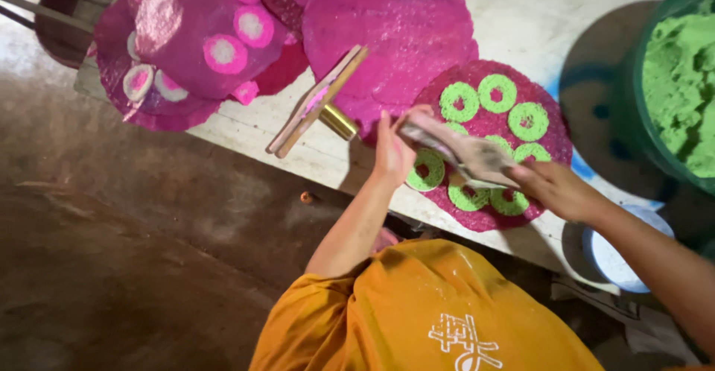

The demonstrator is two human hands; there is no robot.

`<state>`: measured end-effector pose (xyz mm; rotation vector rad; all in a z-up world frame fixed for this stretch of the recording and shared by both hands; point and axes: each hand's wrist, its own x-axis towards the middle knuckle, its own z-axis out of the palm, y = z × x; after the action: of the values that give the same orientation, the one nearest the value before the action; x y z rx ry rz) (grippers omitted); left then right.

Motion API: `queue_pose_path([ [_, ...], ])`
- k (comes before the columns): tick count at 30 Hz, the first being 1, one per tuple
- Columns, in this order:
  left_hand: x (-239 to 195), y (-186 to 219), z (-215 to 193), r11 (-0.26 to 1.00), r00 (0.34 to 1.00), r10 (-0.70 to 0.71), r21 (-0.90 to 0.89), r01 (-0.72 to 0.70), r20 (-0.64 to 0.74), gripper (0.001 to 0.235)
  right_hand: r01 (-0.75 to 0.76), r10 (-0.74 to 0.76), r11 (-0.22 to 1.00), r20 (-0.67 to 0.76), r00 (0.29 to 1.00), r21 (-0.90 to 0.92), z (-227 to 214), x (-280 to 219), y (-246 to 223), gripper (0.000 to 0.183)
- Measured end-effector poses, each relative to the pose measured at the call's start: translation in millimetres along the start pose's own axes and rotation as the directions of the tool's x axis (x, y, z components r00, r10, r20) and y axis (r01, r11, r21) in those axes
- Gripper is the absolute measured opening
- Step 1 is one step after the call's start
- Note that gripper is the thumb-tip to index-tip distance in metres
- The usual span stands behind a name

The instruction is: The person applies green paste to circular dough pieces using a wooden applicator and then adds pink paste decorations on top, repeating the process for several items on a table.

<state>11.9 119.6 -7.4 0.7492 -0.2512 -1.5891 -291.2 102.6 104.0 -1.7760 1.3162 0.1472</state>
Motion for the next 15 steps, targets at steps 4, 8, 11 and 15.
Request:
queue_pose_path([
  [4,-45.0,8.4,-4.6,0.219,0.953,0.141,0.931,-0.293,0.267,0.089,0.118,-0.065,0.962,-0.213,0.975,0.245,3.8,-31.9,46.6,0.071],
  [8,-75.4,6.6,-7.0,-0.181,0.960,0.004,0.945,-0.274,0.279,0.123,0.142,0.072,0.884,-0.430,0.900,0.445,45.2,-44.5,74.1,0.082],
  [11,-74.3,1.2,-11.0,-0.252,0.956,0.008,0.926,-0.282,0.293,0.119,0.227,0.111,0.762,-0.467,0.877,0.606,71.7,-45.0,83.8,0.091],
  [15,-68.7,3.6,-20.3,-0.118,0.964,0.030,0.959,-0.258,0.264,0.117,0.290,0.223,0.506,-0.448,0.866,0.812,94.6,-50.6,86.5,0.085],
])
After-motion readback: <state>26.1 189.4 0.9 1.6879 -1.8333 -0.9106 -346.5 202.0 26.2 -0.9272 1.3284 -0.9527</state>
